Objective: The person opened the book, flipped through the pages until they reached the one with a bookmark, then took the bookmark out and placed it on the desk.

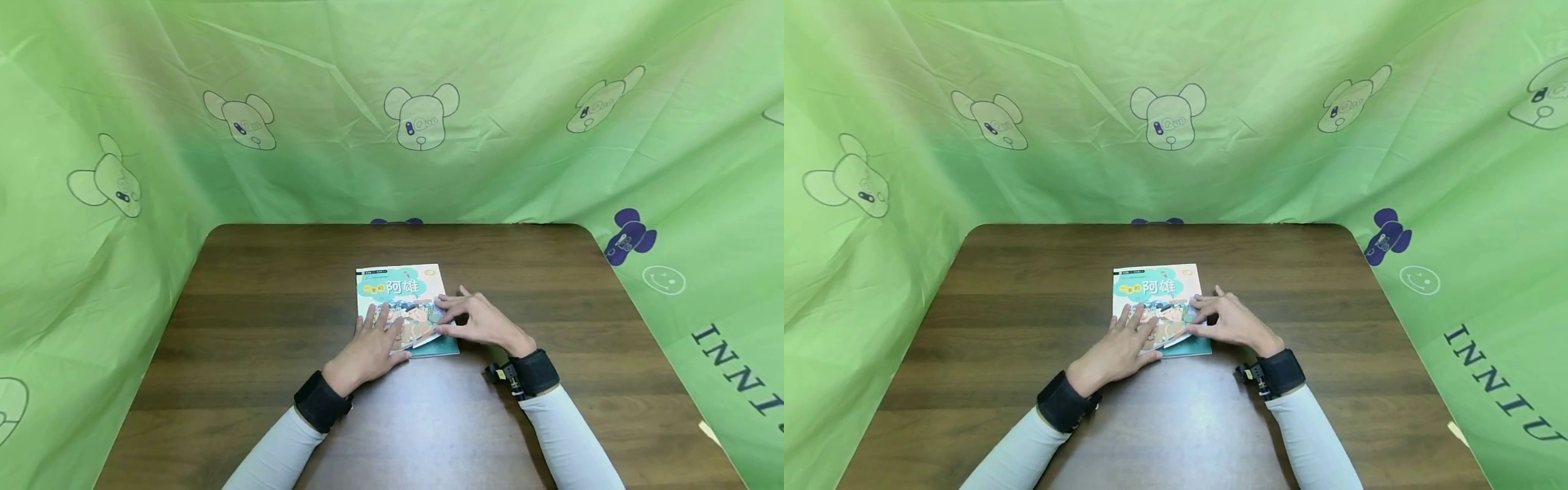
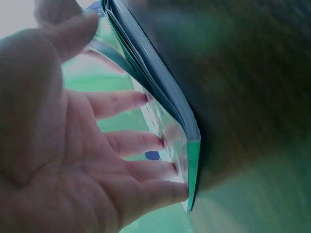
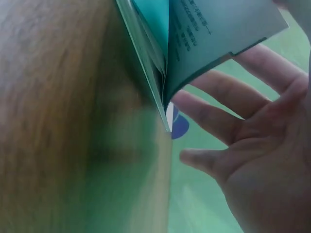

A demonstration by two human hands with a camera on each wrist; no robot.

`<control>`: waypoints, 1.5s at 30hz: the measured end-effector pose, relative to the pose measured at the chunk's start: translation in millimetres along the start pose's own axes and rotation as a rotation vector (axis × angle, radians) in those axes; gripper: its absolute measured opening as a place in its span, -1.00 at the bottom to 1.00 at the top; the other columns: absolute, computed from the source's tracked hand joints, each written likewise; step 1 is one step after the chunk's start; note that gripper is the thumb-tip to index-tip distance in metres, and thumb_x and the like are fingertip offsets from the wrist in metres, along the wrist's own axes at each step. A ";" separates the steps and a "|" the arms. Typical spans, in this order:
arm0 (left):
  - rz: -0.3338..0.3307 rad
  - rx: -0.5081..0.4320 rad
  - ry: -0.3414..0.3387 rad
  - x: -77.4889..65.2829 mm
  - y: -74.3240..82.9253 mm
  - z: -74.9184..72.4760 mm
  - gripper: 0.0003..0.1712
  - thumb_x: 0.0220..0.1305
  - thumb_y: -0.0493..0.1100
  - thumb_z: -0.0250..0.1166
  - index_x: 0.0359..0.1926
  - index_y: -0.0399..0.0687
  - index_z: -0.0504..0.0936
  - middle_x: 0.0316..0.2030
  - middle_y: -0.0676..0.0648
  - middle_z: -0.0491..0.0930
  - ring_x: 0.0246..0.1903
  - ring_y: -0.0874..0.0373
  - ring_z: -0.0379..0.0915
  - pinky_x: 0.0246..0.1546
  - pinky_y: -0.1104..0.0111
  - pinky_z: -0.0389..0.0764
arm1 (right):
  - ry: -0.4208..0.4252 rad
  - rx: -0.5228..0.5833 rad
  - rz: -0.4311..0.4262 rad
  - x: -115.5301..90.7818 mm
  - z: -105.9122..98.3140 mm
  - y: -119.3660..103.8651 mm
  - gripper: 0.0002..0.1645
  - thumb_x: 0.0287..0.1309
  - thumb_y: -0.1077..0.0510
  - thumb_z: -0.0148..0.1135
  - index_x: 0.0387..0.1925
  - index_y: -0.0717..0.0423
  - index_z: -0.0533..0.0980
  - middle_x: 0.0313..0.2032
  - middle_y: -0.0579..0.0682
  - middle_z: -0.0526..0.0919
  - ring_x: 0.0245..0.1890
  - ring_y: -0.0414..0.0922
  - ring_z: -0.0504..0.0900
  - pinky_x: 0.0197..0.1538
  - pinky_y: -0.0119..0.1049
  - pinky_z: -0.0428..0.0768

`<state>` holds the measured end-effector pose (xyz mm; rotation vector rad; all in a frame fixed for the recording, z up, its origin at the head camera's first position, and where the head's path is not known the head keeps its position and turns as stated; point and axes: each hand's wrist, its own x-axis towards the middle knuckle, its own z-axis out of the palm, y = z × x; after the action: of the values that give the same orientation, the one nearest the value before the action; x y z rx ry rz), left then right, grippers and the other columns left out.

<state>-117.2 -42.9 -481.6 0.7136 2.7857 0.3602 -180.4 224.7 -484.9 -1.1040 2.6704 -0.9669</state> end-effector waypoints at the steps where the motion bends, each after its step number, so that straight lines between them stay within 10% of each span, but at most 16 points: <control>1: -0.004 0.001 0.003 0.1 0.4 -0.4 -0.15 0.35 0.33 0.00 0.48 -0.06 0.25 0.49 -0.38 0.00 0.45 -0.39 -0.18 0.31 -0.23 0.11 | 0.018 0.005 -0.002 0.7 -0.6 -0.7 -0.68 0.12 -0.23 0.29 -0.35 -0.15 0.77 0.07 0.12 0.67 0.23 0.03 0.51 0.39 0.28 0.03; 8: 0.004 -0.001 0.015 0.0 -0.2 -3.0 -0.28 0.47 0.19 -0.08 0.49 -0.09 0.23 0.49 -0.38 0.02 0.45 -0.39 -0.17 0.31 -0.24 0.12 | 0.111 0.015 0.003 3.4 -3.9 -2.8 -0.51 0.13 -0.19 0.30 -0.11 0.10 0.73 0.11 0.13 0.65 0.24 0.07 0.50 0.38 0.31 0.01; 15: 0.045 -0.111 0.072 -3.6 -6.3 0.1 -0.24 0.49 0.09 -0.09 0.54 -0.16 0.00 0.46 -0.43 0.05 0.44 -0.40 -0.19 0.31 -0.26 0.07 | 0.074 -0.004 0.074 -0.6 -7.7 3.6 0.03 0.11 -0.23 0.30 0.50 0.10 0.18 0.44 0.17 0.27 0.42 0.10 0.23 0.41 0.23 0.03; 21: 0.080 -0.240 0.116 -8.5 -15.3 0.8 -0.16 0.50 0.09 -0.09 0.58 -0.07 -0.25 0.52 -0.31 -0.02 0.47 -0.31 -0.22 0.35 -0.20 0.04 | 0.070 0.054 0.120 -4.2 -10.3 3.9 0.00 0.27 -0.18 0.16 0.56 0.08 -0.02 0.51 0.17 0.08 0.46 0.17 0.09 0.40 0.20 0.09; 29: 0.173 -0.323 0.293 -16.6 -22.5 -5.2 -0.09 0.42 -0.11 0.11 0.59 -0.01 -0.22 0.52 -0.24 0.03 0.45 -0.15 -0.01 0.34 0.04 0.21 | -0.007 0.077 0.185 -2.8 -4.2 7.2 0.49 -0.11 -0.39 0.36 0.58 0.01 -0.33 0.48 0.14 0.16 0.40 0.04 0.25 0.36 0.07 0.25; 39: 0.206 -0.251 0.488 -34.5 -33.0 -13.4 0.03 0.26 -0.36 0.14 0.58 -0.08 -0.27 0.55 -0.24 -0.11 0.50 -0.01 -0.13 0.36 0.10 0.17 | -0.149 -0.109 -0.005 -2.6 12.1 13.8 0.31 -0.26 -0.34 0.48 0.47 0.18 0.20 0.50 0.28 0.06 0.48 0.19 0.03 0.31 0.46 -0.13; 45: 0.249 -0.134 0.735 -45.2 -41.1 -25.9 0.18 0.00 -0.43 0.40 0.55 -0.14 -0.10 0.54 -0.35 -0.29 0.50 -0.18 -0.24 0.36 -0.08 0.11 | -0.159 -0.153 0.003 -2.0 13.5 10.9 0.20 -0.27 -0.36 0.46 0.42 0.06 0.34 0.51 0.23 0.06 0.49 0.17 0.03 0.29 0.49 -0.16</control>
<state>-104.2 -104.8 -461.5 1.0703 3.2820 1.0307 -181.3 224.8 -502.4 -1.1518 2.6504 -0.6531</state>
